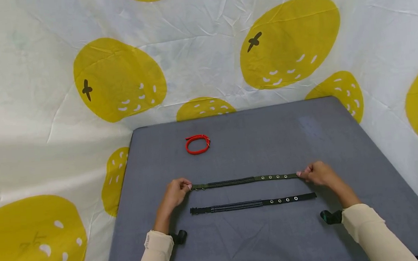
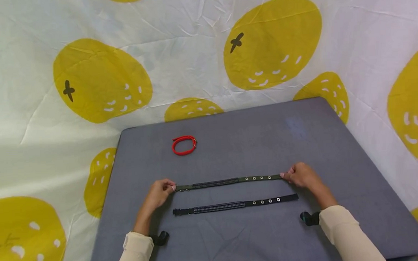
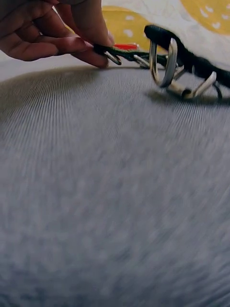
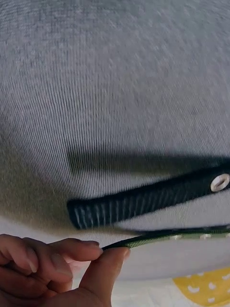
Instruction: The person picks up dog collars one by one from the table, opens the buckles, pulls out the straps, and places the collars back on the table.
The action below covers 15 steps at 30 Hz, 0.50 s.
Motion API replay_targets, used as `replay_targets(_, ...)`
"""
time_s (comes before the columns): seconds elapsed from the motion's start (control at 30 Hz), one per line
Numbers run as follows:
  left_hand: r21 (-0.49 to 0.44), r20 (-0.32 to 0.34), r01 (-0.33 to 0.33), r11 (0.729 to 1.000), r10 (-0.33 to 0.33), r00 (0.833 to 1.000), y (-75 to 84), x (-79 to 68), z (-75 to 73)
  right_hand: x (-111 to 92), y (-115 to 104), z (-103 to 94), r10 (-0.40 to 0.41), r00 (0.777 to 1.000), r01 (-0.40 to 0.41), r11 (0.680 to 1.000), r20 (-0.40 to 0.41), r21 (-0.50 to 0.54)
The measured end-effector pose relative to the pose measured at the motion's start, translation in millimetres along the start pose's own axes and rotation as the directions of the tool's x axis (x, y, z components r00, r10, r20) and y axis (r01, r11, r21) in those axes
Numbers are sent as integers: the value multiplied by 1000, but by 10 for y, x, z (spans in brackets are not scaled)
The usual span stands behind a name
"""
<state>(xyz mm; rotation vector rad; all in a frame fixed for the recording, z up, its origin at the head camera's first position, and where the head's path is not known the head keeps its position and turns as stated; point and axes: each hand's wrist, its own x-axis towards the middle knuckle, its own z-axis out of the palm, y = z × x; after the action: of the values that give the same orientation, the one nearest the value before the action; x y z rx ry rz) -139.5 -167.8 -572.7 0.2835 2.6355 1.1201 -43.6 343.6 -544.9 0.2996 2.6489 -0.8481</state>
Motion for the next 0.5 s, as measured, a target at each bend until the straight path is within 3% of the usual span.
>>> replay_targets(0.23, 113, -50, 0, 994, 6, 999, -1, -9, 33, -4, -11, 44, 57, 998, -60, 995, -38, -82)
replay_targets(0.37, 118, -82, -10, 993, 20, 996, 4, -10, 21, -23, -31, 54, 93, 993, -99, 990, -69, -103)
replay_targets(0.5, 116, -62, -23, 993, 31, 998, -10, -9, -38, -42, -50, 32, 62, 992, -75, 991, -107, -115)
